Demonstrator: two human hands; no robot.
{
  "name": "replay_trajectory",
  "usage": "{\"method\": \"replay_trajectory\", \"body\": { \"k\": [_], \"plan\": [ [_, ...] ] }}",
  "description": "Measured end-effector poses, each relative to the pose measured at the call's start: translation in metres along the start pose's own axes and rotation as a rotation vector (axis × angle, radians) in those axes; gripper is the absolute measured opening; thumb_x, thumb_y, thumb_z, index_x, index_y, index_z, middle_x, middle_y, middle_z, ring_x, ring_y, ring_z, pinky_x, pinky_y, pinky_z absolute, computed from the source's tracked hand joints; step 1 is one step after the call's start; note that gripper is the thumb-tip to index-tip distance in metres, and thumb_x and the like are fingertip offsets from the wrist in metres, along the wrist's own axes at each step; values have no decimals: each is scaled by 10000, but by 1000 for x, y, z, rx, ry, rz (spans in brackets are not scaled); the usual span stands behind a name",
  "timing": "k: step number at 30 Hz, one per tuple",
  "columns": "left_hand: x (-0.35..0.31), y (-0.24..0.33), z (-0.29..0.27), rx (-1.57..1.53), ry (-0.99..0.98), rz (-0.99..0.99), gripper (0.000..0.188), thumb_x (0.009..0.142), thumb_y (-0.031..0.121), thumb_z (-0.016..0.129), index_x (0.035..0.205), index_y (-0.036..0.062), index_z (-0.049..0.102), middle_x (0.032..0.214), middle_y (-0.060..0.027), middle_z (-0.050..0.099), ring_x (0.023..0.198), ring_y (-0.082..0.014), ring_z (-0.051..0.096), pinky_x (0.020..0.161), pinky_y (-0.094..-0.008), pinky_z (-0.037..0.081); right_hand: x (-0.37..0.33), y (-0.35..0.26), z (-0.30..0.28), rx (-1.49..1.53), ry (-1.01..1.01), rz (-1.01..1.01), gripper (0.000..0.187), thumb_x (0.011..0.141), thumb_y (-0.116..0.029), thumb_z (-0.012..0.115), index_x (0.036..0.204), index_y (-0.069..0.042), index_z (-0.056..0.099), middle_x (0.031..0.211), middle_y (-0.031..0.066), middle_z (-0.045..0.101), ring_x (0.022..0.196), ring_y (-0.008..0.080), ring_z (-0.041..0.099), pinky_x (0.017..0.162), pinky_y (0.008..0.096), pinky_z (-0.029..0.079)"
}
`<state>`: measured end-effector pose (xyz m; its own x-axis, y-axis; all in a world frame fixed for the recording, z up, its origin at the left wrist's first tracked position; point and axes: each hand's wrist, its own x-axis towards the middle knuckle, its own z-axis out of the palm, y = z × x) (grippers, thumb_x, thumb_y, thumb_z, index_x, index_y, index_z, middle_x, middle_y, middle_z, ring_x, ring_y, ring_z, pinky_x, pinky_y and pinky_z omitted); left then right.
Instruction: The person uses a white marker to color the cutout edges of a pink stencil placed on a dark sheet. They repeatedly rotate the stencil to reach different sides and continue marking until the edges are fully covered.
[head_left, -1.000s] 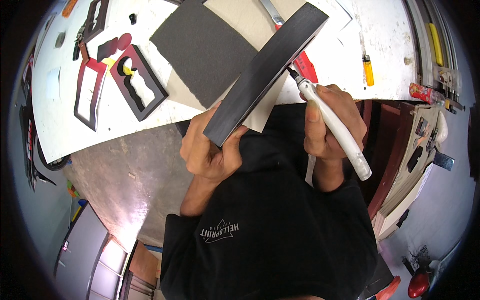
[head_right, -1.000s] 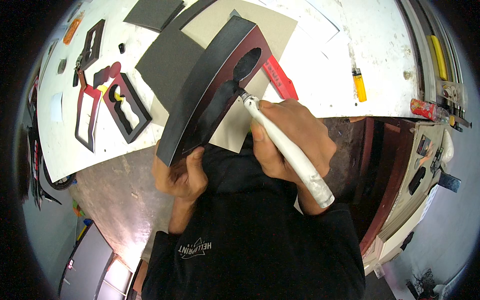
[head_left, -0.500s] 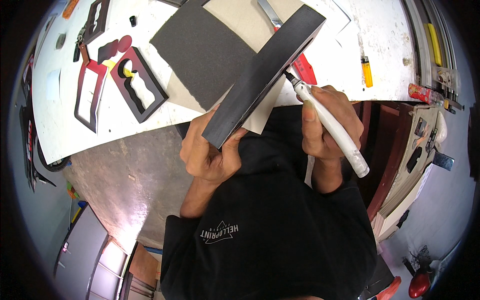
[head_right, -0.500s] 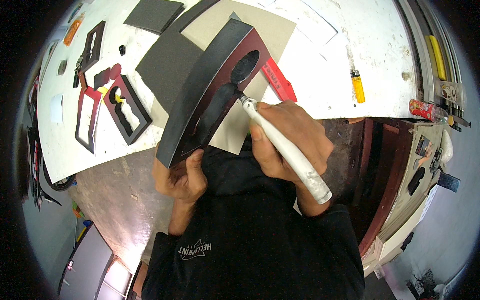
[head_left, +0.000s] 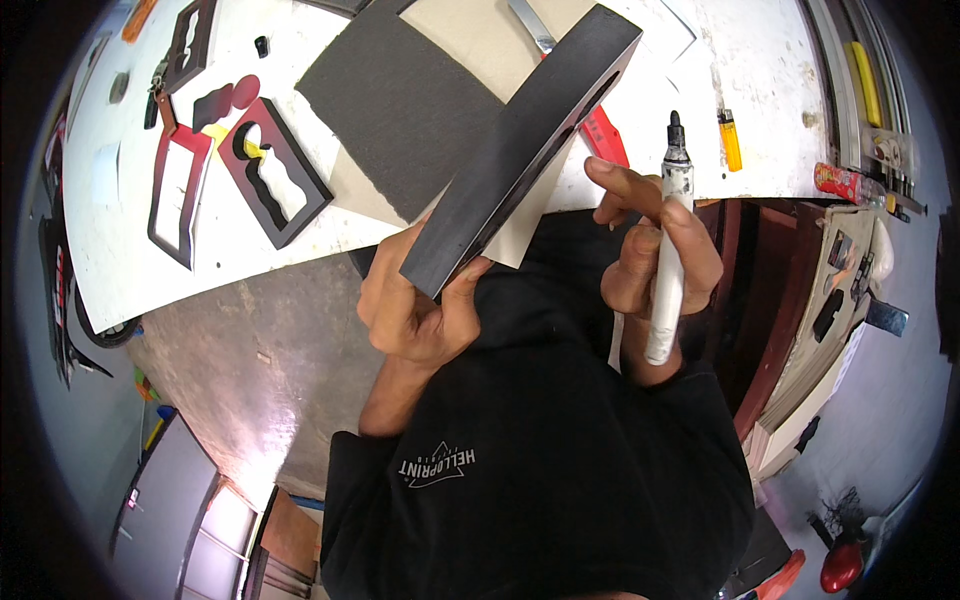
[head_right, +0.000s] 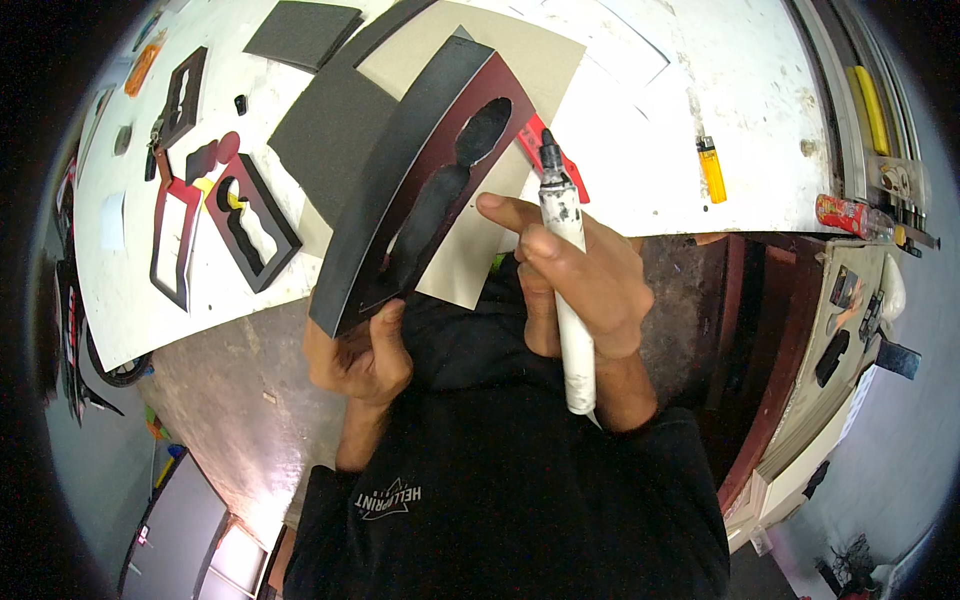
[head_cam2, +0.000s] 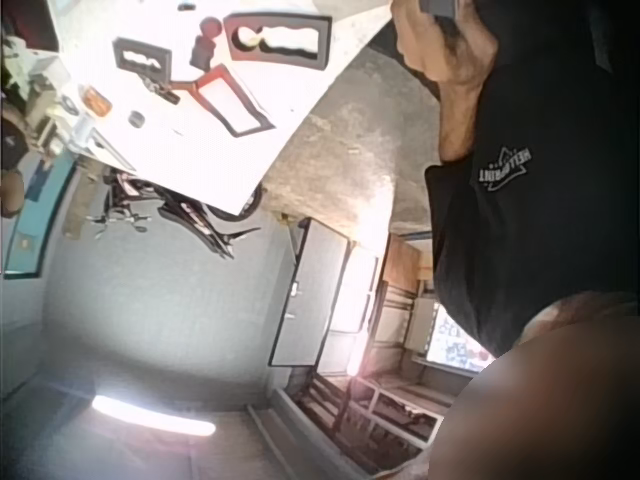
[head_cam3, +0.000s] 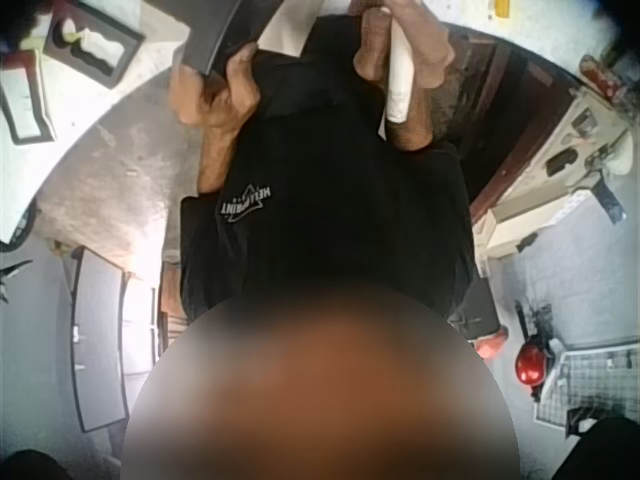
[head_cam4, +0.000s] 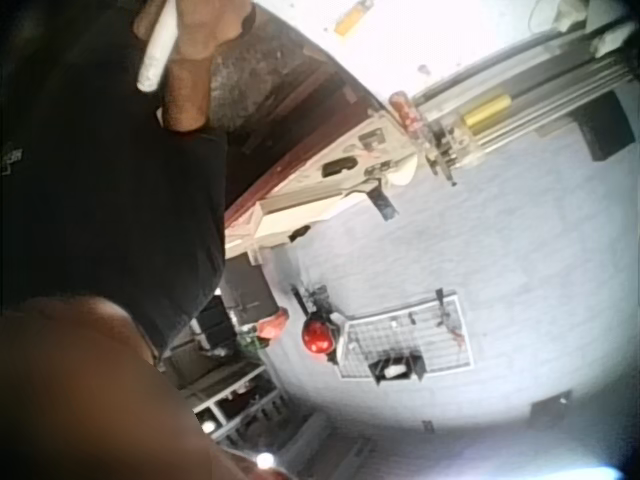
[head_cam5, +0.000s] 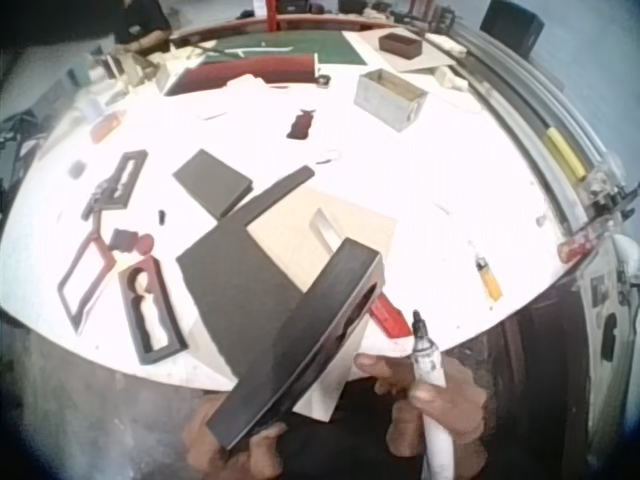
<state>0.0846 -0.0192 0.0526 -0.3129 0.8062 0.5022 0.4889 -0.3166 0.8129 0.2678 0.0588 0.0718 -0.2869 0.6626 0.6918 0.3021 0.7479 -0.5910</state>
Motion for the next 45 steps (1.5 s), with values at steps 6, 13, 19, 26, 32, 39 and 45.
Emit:
{"method": "replay_trajectory", "body": {
  "k": [6,13,19,26,32,39,45],
  "plan": [
    [-2,-5,2,-19,17,32,336,749,35,803,1006,-124,657,943,-255,708,831,-273,721,712,-298,552,-2,5,12,-12,-55,63,197,1051,-210,415,1233,-140,440,1013,273,705,593,200,637,487,277,465],
    [-6,-6,3,-124,13,-64,361,784,58,801,1038,-137,633,827,-188,680,726,-212,678,628,-261,507,-6,3,11,-1,-63,66,191,1051,-182,418,1226,-107,428,1015,289,698,607,200,640,521,275,480],
    [-6,-4,9,-215,71,-105,367,783,61,804,1036,-139,629,808,-178,672,716,-211,666,614,-265,498,-5,6,10,-6,-53,51,221,1047,-203,433,1248,-116,403,1013,292,696,551,170,578,518,266,475],
    [-6,-5,5,-96,19,-20,390,767,80,818,1040,-134,641,905,-234,704,811,-254,708,708,-292,535,-3,13,12,49,22,30,286,1033,-232,480,1256,-89,373,1098,321,663,543,145,521,512,250,454],
    [-6,-3,4,-81,5,-28,393,766,88,821,1040,-132,645,932,-248,706,849,-266,716,749,-299,543,-4,16,12,31,20,10,294,1027,-234,492,1249,-77,378,1098,320,663,519,121,499,496,241,448],
    [-9,-8,5,-94,21,-15,402,772,89,816,1053,-138,641,940,-250,705,860,-267,715,752,-302,544,-4,16,10,15,19,28,299,1023,-236,498,1245,-71,384,1069,318,672,497,110,486,486,237,441],
    [-6,-2,1,-156,-21,-110,391,791,71,798,1075,-140,631,950,-243,701,866,-252,707,764,-291,540,-9,17,13,32,34,28,301,1019,-239,513,1240,-76,389,1094,328,661,517,127,501,493,241,440]
  ]
}}
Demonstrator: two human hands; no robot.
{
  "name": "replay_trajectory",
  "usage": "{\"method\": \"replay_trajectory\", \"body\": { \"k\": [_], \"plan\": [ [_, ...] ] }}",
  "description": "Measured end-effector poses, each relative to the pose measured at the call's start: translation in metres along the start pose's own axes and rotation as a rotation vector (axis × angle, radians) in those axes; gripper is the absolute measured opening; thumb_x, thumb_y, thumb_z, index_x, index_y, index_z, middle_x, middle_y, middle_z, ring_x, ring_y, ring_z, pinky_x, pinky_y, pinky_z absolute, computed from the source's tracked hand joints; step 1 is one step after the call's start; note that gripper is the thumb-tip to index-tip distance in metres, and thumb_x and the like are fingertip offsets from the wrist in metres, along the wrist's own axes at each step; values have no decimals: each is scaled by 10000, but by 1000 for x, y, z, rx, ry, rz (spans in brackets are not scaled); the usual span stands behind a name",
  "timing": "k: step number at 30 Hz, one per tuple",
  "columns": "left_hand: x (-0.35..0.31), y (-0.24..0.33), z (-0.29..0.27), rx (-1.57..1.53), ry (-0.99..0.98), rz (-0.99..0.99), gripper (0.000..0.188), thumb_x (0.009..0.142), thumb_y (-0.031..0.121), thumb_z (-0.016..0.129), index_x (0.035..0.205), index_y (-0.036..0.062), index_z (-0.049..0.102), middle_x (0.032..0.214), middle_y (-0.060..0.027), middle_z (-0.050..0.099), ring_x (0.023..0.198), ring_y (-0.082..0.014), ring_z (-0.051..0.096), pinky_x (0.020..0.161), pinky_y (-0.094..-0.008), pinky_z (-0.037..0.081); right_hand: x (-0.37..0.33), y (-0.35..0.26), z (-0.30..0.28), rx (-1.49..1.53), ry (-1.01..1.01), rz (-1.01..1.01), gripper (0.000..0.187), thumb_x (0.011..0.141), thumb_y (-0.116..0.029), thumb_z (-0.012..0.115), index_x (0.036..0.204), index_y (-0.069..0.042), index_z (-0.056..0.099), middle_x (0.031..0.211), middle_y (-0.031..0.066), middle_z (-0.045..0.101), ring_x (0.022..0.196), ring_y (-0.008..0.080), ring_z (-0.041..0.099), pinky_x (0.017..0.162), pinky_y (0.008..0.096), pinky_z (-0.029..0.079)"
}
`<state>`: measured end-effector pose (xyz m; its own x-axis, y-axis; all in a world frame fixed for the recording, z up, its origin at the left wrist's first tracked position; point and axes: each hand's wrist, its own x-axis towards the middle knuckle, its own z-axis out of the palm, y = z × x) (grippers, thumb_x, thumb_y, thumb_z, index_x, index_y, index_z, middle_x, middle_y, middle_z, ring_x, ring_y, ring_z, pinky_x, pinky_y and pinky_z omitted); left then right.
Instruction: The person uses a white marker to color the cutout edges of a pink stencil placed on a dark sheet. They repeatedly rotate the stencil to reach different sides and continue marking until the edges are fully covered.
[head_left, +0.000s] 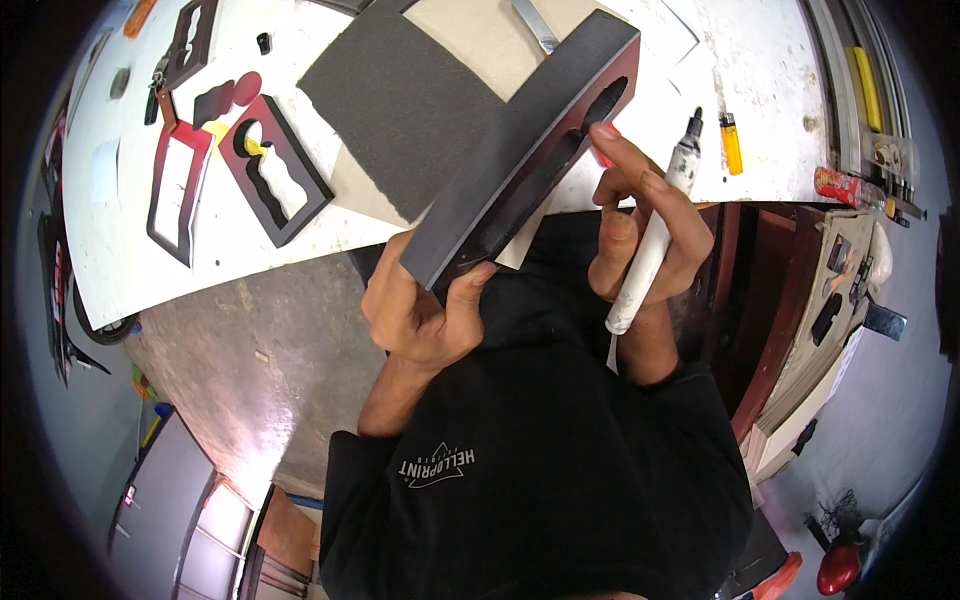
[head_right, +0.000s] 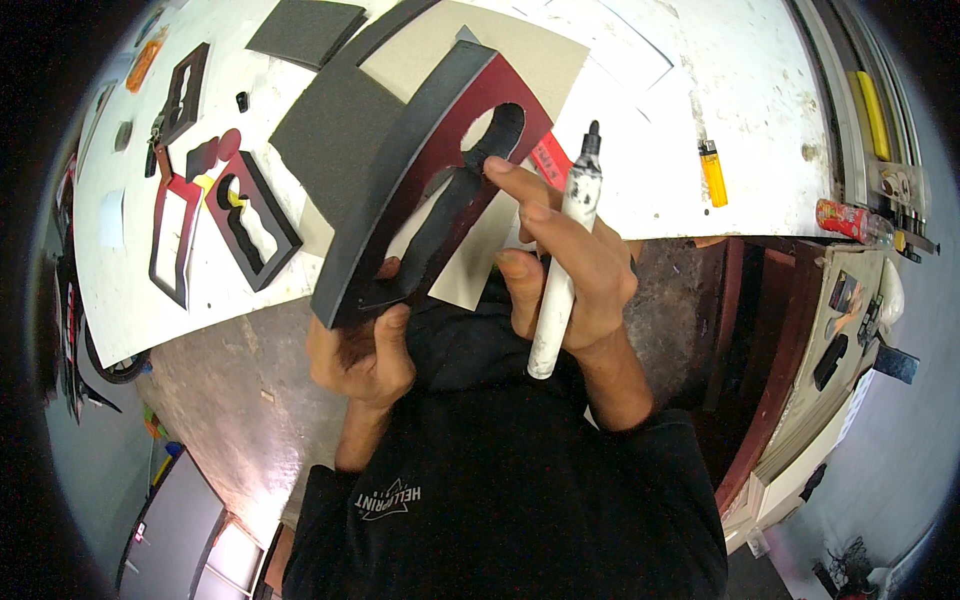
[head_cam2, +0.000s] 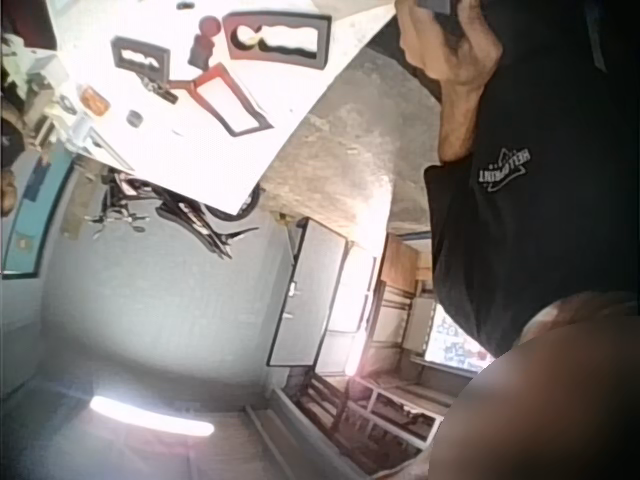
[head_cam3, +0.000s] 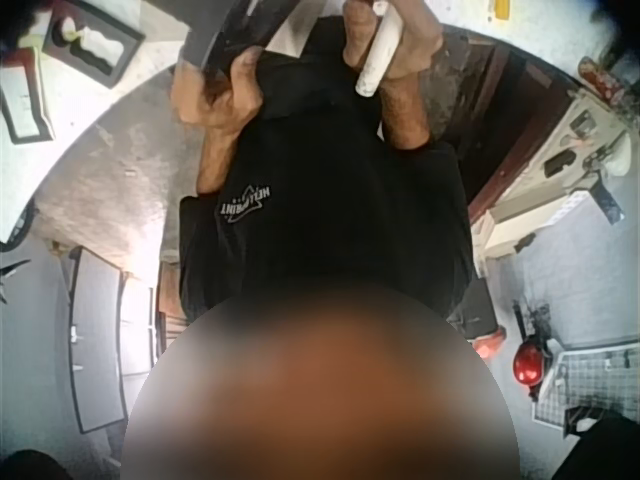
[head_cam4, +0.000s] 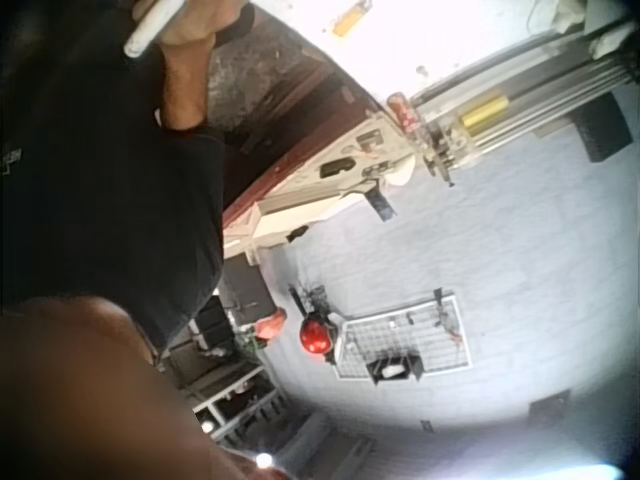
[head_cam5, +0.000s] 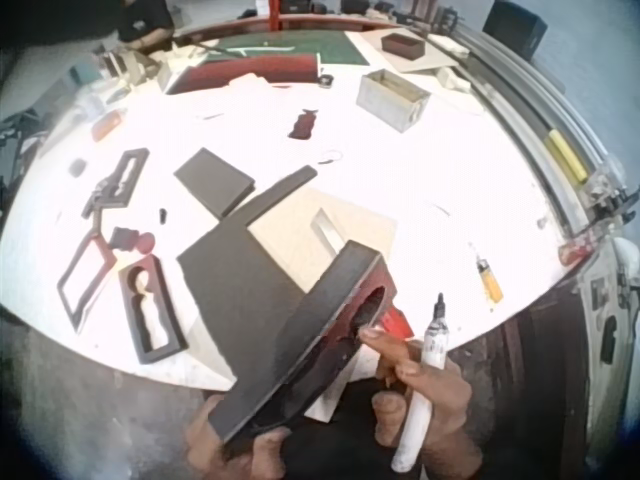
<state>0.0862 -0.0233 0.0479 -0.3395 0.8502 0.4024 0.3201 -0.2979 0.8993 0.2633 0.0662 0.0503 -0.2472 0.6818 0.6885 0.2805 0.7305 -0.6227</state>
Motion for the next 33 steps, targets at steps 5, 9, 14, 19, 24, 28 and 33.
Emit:
{"method": "replay_trajectory", "body": {
  "k": [5,9,14,19,24,28,33],
  "plan": [
    [1,2,3,-251,7,-131,395,867,8,703,1201,-138,551,1032,-220,687,876,-184,671,766,-242,513,-7,-5,2,-62,-62,-31,315,991,-217,568,1241,-103,416,1145,337,640,562,195,571,521,258,468],
    [2,8,2,-430,17,-278,411,905,-8,651,1265,-133,497,1088,-210,673,913,-159,657,786,-229,506,-7,-15,4,-114,-80,-68,280,976,-208,590,1203,-95,472,1102,295,676,580,201,604,585,281,510],
    [1,6,2,-383,3,-233,416,889,0,681,1247,-133,516,1077,-207,674,888,-171,662,774,-241,510,-7,-16,-1,-34,-98,-43,354,994,-243,558,1281,-72,444,1048,303,686,562,188,588,536,275,484],
    [-2,2,3,-112,6,-21,378,828,15,753,1134,-142,597,994,-210,683,820,-190,667,710,-250,509,-15,-11,-8,122,171,-54,625,1026,-539,307,1354,-18,414,965,275,669,582,179,595,513,248,476],
    [-7,-1,4,-20,35,5,365,785,54,798,1049,-139,634,896,-209,689,816,-230,693,688,-272,517,-13,-25,-25,27,122,105,541,986,-413,497,1117,100,610,875,226,642,639,194,637,522,226,494],
    [-7,-4,8,-12,62,37,362,771,70,811,1023,-129,642,872,-209,691,775,-237,691,662,-279,513,-9,-29,-21,81,139,220,296,884,-162,634,983,114,673,831,223,689,680,259,671,614,307,524],
    [-5,-5,8,20,51,69,353,779,73,804,1022,-125,643,872,-215,691,757,-233,687,646,-280,512,-4,-30,-20,68,109,245,228,845,-81,649,946,120,684,842,224,706,690,275,686,634,329,541]
  ]
}}
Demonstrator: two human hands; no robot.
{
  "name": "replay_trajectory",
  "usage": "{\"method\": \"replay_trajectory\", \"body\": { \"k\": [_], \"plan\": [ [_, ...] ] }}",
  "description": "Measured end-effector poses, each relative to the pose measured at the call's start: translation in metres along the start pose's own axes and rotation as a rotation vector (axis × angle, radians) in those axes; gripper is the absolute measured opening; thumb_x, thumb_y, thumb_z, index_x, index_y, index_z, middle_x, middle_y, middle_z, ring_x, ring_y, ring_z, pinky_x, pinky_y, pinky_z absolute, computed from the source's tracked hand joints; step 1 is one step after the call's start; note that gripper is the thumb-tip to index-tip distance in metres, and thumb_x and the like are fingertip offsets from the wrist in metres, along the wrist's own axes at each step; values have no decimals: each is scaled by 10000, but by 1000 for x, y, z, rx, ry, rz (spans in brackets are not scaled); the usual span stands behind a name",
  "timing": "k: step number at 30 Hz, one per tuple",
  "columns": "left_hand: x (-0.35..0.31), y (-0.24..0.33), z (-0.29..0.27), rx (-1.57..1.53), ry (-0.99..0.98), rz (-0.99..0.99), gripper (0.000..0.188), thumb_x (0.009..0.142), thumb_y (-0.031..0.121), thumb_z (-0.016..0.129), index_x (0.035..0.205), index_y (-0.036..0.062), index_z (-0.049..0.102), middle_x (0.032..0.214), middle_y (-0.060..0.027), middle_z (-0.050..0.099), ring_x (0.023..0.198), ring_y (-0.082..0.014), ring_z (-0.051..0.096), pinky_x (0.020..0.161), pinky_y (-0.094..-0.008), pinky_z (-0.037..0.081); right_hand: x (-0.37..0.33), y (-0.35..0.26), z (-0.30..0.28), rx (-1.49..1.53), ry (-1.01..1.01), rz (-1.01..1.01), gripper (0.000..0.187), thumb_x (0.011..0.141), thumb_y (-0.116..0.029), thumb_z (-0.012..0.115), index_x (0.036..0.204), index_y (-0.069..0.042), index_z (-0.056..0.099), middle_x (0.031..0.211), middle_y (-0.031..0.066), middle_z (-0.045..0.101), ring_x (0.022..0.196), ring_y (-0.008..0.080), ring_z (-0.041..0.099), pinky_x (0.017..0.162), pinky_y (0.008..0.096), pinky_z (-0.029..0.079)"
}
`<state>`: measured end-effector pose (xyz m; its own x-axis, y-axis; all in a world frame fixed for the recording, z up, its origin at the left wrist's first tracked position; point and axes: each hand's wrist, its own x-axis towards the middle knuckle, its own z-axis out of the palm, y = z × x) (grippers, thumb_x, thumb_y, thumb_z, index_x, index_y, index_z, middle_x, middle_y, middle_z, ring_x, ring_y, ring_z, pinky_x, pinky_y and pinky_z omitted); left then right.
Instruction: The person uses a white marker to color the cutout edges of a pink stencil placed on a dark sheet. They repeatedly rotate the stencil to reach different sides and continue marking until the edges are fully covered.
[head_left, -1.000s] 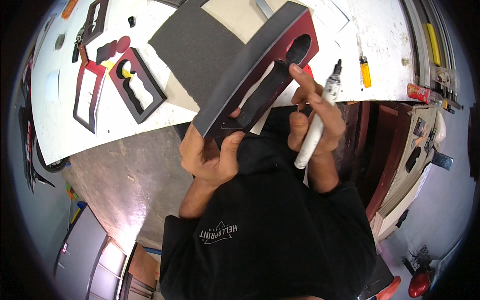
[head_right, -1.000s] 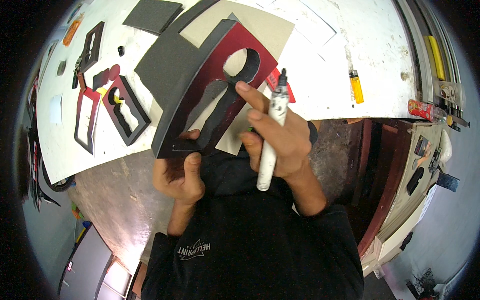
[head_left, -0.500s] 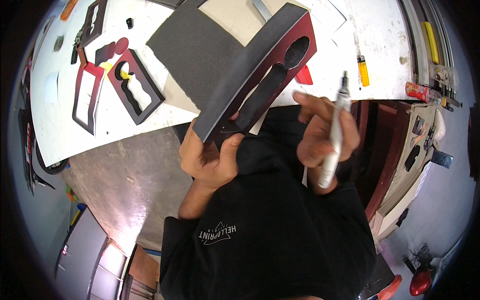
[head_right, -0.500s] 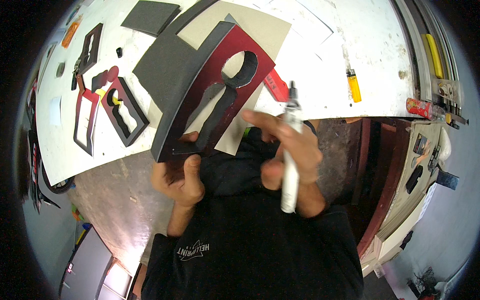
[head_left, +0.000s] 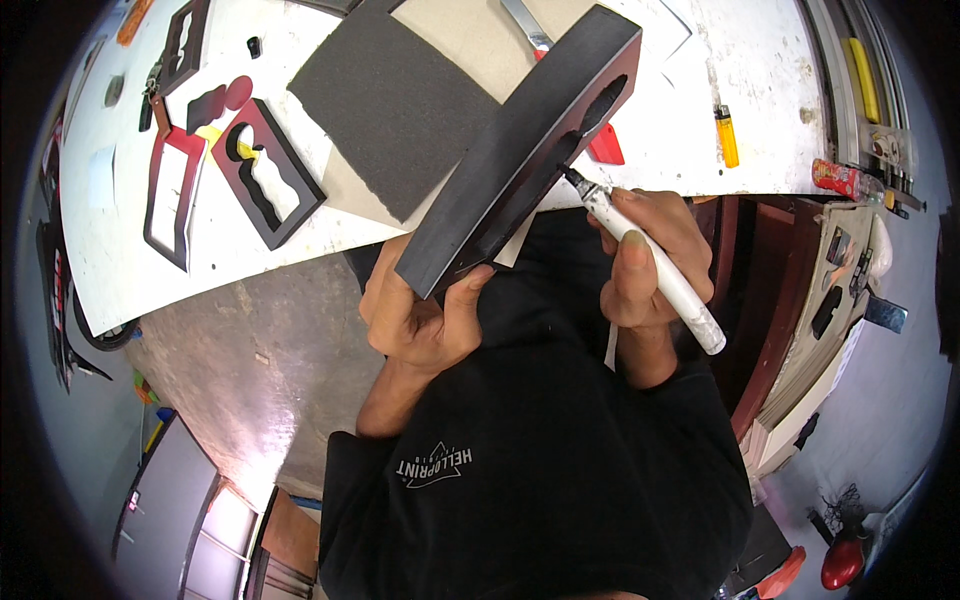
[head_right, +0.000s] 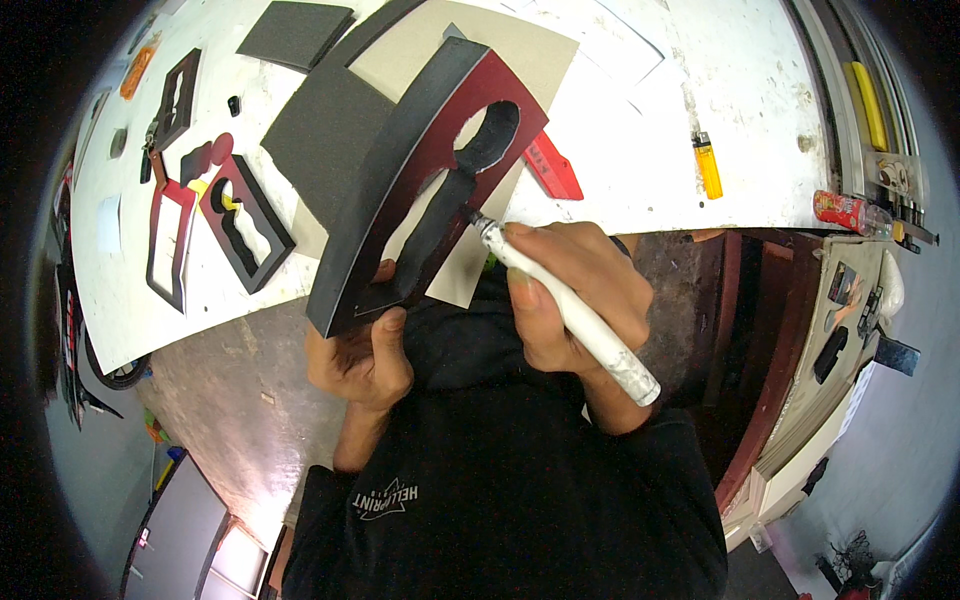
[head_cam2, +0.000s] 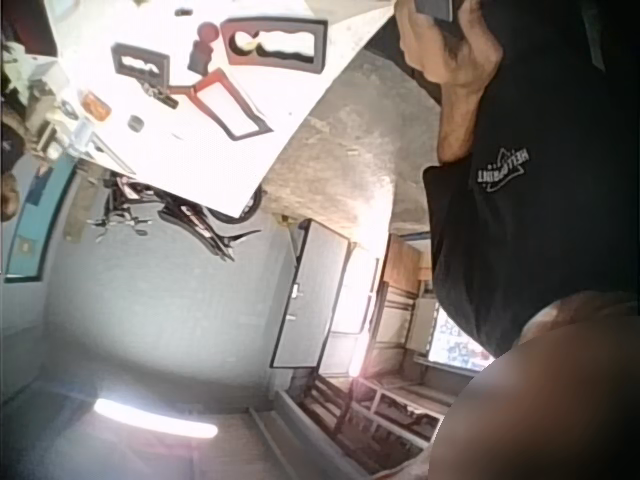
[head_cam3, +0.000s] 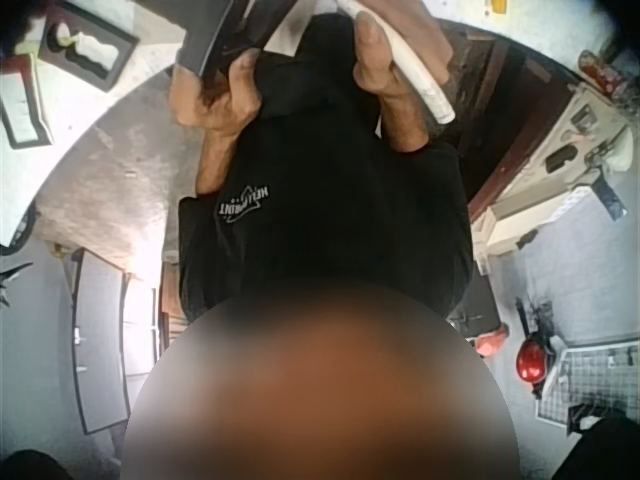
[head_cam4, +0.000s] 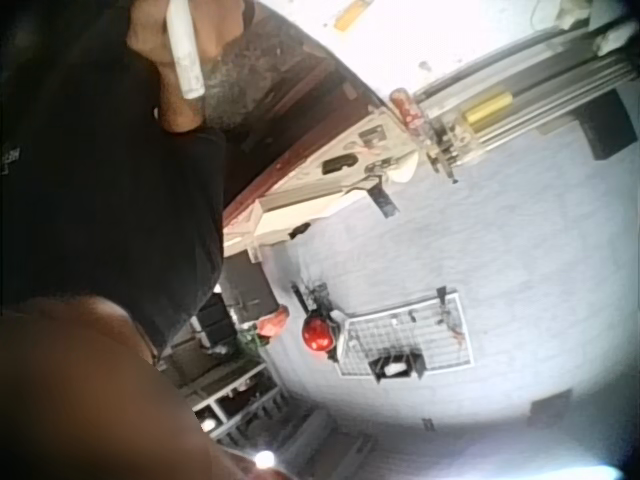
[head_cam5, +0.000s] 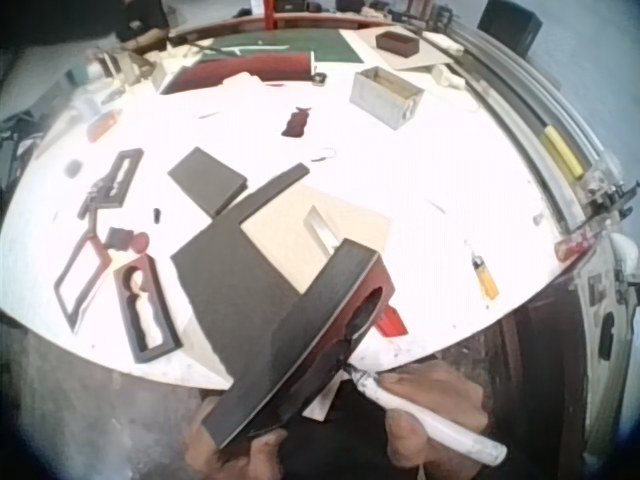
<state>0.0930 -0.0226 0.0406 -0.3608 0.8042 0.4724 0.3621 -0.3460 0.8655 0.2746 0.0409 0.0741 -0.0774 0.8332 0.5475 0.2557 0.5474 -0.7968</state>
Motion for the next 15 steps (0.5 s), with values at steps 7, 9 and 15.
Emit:
{"method": "replay_trajectory", "body": {
  "k": [7,9,15],
  "plan": [
    [-1,1,-3,-10,-33,-37,352,783,59,796,1034,-132,639,861,-212,682,736,-227,678,618,-277,505,1,3,1,-11,1,-9,216,839,-59,628,936,124,686,862,229,711,679,282,684,629,332,548],
    [0,3,-2,-36,-34,-59,371,801,49,781,1078,-137,620,904,-217,682,792,-224,680,663,-281,516,1,6,-1,-10,4,-56,230,869,-89,643,989,104,677,878,239,712,673,275,679,621,326,546],
    [7,13,-1,-358,-36,-255,398,878,16,699,1204,-146,539,1033,-226,673,992,-227,659,847,-298,521,1,17,10,53,-12,-210,309,921,-230,689,1155,-55,589,976,244,721,615,206,650,539,275,489]
  ]
}}
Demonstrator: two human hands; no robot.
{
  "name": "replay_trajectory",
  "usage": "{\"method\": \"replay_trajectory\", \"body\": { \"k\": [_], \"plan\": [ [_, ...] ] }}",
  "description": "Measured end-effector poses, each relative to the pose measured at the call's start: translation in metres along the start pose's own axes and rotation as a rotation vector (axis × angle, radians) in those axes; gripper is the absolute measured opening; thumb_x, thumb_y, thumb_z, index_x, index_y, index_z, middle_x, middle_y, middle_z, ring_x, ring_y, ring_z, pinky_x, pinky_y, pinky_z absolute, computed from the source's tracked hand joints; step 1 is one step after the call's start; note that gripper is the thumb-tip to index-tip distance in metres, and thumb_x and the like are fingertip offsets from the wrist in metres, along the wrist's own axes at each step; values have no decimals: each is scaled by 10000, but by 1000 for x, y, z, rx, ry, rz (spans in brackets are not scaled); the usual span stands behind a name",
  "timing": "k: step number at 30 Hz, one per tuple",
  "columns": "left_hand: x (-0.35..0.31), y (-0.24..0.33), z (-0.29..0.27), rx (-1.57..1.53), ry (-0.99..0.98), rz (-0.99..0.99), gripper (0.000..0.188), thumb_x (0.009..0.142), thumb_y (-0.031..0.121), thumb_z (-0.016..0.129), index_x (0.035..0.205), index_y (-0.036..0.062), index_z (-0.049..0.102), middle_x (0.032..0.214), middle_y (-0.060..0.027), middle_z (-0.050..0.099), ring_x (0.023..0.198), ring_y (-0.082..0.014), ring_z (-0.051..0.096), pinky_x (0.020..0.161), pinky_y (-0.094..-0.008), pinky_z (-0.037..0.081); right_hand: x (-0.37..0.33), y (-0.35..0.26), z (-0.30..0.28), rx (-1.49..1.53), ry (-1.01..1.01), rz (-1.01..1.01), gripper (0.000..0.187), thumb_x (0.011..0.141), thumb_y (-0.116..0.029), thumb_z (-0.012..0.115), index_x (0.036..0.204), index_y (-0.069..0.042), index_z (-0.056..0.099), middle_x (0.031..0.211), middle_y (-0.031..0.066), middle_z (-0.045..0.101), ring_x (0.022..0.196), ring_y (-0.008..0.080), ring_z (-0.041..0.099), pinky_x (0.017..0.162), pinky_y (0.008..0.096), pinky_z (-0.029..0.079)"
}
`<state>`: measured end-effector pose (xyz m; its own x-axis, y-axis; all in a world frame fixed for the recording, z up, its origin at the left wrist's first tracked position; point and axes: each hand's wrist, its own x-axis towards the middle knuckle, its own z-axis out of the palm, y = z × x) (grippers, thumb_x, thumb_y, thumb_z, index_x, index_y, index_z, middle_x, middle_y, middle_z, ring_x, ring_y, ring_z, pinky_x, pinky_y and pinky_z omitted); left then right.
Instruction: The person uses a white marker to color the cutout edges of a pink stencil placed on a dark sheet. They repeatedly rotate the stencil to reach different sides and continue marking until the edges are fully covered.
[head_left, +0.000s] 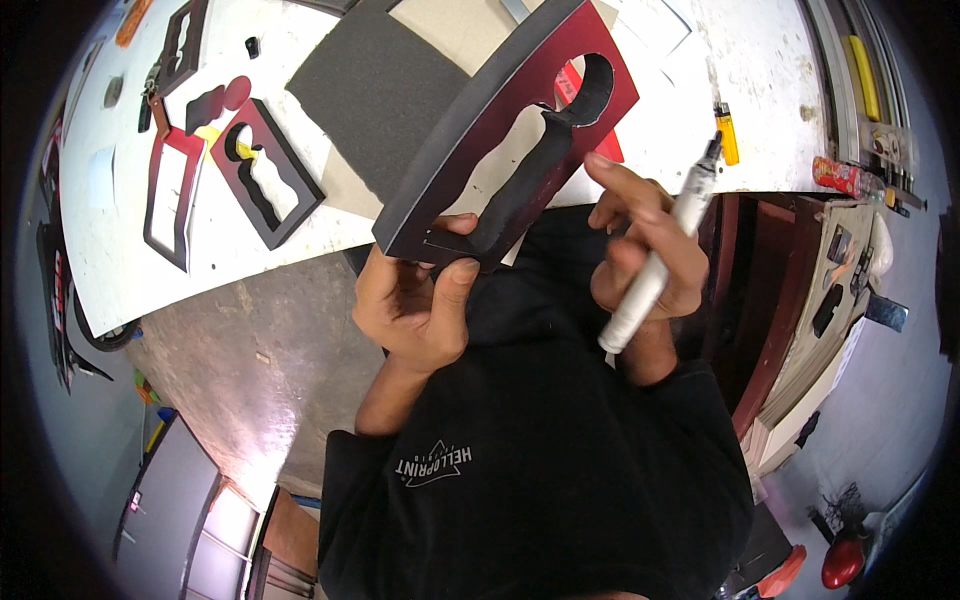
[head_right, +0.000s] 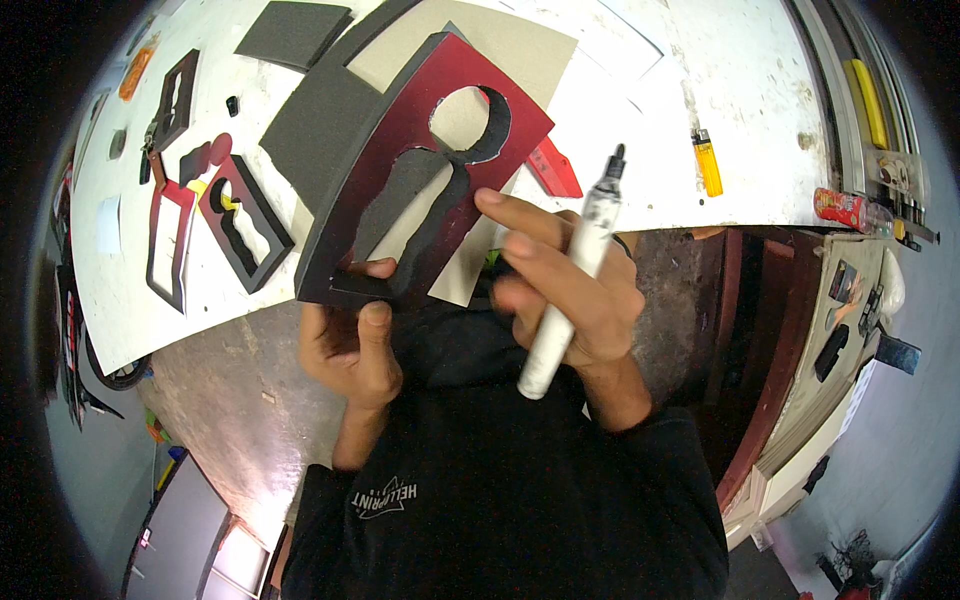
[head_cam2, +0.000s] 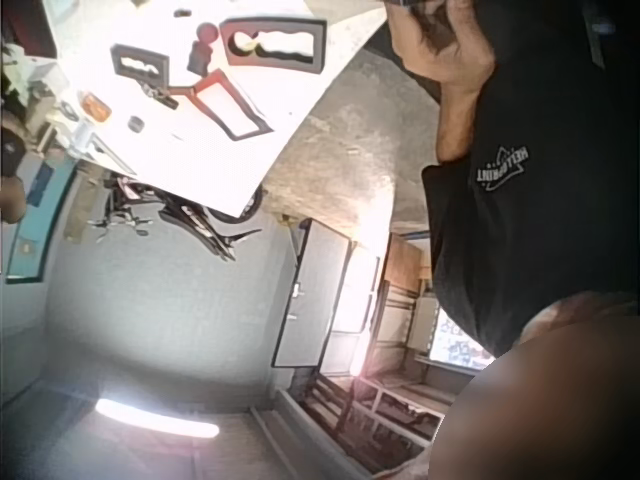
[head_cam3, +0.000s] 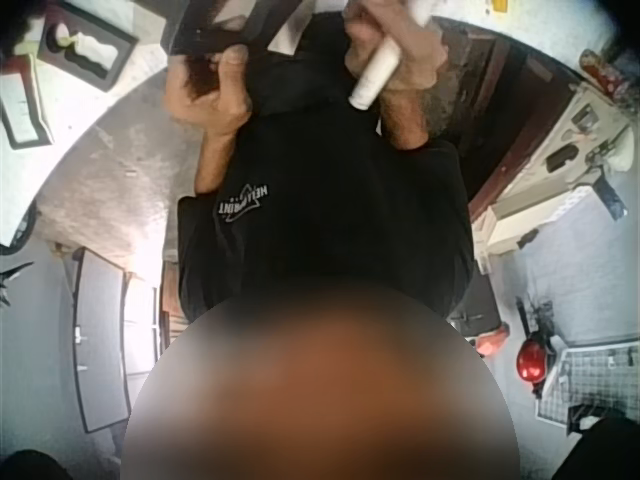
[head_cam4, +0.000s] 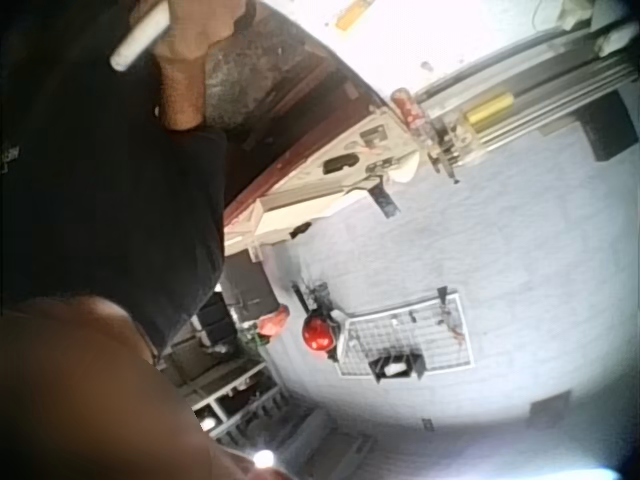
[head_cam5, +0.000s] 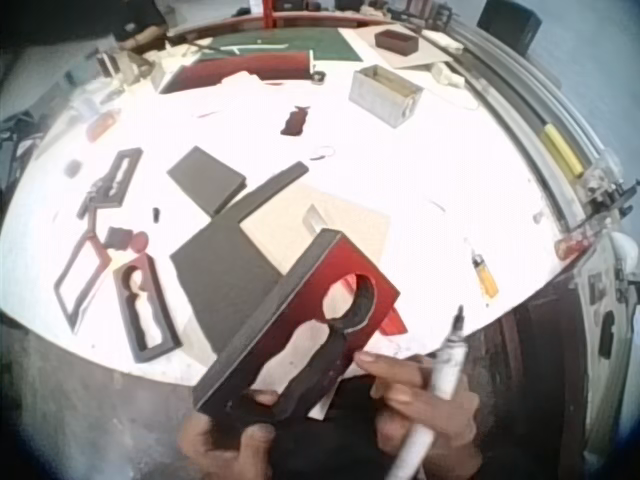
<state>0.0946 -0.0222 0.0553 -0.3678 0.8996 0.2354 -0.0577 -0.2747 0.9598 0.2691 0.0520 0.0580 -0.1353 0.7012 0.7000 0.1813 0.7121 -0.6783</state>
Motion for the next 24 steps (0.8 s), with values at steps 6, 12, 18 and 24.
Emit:
{"method": "replay_trajectory", "body": {
  "k": [6,12,18,24],
  "plan": [
    [1,3,-2,-57,-43,-53,384,894,11,679,1215,-141,534,1051,-225,671,989,-233,661,854,-315,536,18,3,2,-207,-141,-118,440,812,19,756,1149,-60,484,939,208,731,607,176,619,563,259,449],
    [5,-1,-8,-25,-123,-20,391,891,6,680,1222,-143,536,1048,-219,672,974,-218,659,844,-309,546,32,1,-9,-222,-290,-129,406,789,62,755,1112,-52,538,821,184,732,604,173,616,574,259,450],
    [4,-5,-6,-77,-92,-61,394,904,19,672,1237,-135,529,1057,-212,675,943,-179,659,832,-283,536,13,-4,5,-5,129,-19,333,934,-14,614,1207,-69,432,758,173,638,594,175,575,541,259,428],
    [5,-5,-9,-135,-45,-162,414,917,21,651,1280,-114,504,1059,-199,683,839,-85,627,742,-202,489,3,-1,-7,225,147,57,517,1019,-409,479,1295,25,430,771,191,665,589,199,618,523,276,460]
  ]
}}
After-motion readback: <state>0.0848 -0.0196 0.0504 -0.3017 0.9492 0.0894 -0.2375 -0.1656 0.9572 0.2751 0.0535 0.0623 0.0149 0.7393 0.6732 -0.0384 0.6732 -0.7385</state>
